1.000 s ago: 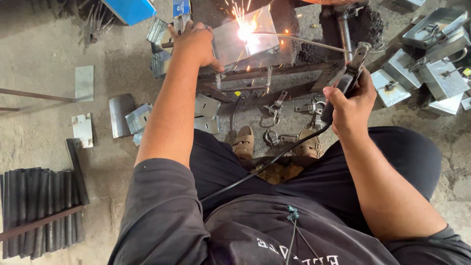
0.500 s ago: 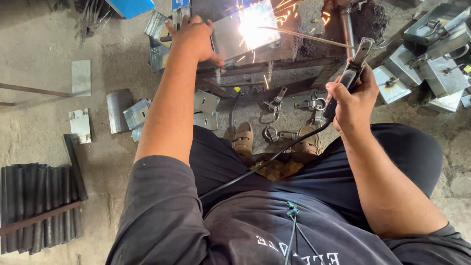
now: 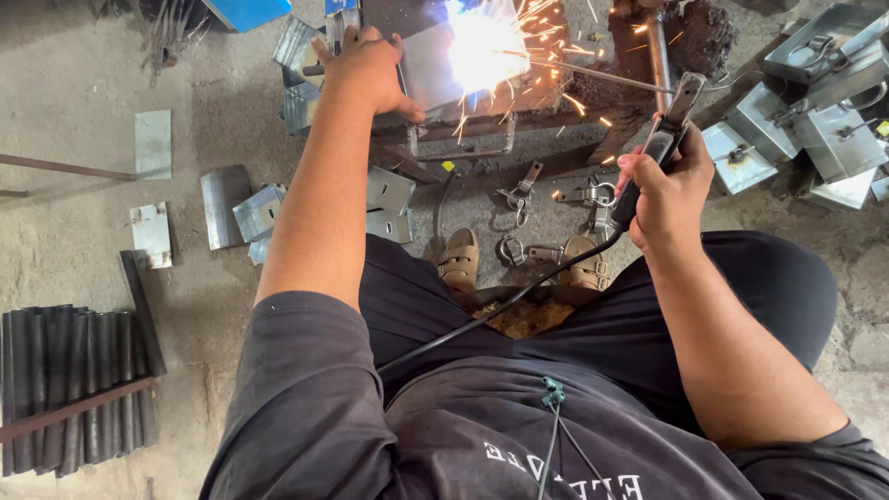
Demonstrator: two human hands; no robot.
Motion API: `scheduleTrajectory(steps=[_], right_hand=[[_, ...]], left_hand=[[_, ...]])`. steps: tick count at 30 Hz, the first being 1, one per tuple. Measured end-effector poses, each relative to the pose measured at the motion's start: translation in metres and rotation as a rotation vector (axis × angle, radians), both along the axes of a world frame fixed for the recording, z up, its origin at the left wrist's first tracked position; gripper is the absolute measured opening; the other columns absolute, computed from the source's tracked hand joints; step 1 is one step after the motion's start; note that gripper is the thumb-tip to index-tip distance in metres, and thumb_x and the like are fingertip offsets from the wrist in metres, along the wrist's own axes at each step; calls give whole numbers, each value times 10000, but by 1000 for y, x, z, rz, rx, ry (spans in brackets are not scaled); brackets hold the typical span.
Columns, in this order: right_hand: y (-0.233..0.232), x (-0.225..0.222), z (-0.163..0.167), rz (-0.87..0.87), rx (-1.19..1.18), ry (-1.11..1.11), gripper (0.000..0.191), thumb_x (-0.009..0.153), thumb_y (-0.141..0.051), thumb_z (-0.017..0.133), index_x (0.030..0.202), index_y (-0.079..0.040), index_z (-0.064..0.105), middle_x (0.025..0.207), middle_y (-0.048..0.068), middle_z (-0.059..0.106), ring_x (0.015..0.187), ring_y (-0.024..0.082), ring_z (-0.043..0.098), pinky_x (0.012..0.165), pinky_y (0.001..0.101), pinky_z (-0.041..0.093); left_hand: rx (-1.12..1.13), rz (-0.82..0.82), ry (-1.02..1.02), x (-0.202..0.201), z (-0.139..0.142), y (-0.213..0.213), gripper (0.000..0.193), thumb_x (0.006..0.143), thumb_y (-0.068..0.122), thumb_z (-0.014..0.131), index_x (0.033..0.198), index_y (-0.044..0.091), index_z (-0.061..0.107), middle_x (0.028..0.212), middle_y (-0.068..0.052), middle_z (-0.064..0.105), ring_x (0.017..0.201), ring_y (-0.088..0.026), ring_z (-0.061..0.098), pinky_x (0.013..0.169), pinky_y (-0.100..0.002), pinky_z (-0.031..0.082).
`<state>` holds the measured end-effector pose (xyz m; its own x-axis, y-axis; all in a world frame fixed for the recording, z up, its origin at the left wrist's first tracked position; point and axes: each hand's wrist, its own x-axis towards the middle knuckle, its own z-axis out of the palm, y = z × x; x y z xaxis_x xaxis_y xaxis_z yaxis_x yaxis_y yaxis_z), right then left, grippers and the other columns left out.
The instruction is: The person welds metal brackets to small metal boxes using a welding torch. They pick up a metal box, place a bracket on it, and weld it in place, repeating this process for multiple items.
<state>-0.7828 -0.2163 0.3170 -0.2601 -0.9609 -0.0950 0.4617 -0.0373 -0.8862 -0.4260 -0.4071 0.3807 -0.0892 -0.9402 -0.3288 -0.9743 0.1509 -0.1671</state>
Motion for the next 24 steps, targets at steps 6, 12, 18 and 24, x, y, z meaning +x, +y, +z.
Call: scheduleTrajectory(steps=[6,12,18,24], right_hand=[[1,-1,-2,5,33,-42,499,876,73,678,1351,19,534,882,100,617,617,180,607,562,314,523],[4,4,11,-73,-66,-93,467,980,-5,703,1400,-3,501,927,71,585,713,184,621,642,347,550],[17,1,40,-74,-291,-16,646,985,-275,820,1464,4,489,1043,68,612,843,197,666,750,364,581],[57,56,46,17,-536,831,707,916,-358,850,1389,67,541,1038,42,672,828,130,666,733,274,569]], left_hand=[[29,19,15,2,-1,0,1305,449,593,969,1554,183,409,1561,-120,398,1507,-364,236,1132,-782,132],[-102,-1,-3,-12,20,23,1235,503,589,952,1526,154,412,1563,-128,382,1509,-381,214,1136,-735,152],[28,13,276,-52,32,119,974,879,666,686,1629,180,299,1520,-162,469,1361,-373,505,1260,-643,151],[416,-260,477,-63,-41,190,738,821,594,766,1358,120,585,1339,-112,658,1267,-289,611,1008,-410,522]])
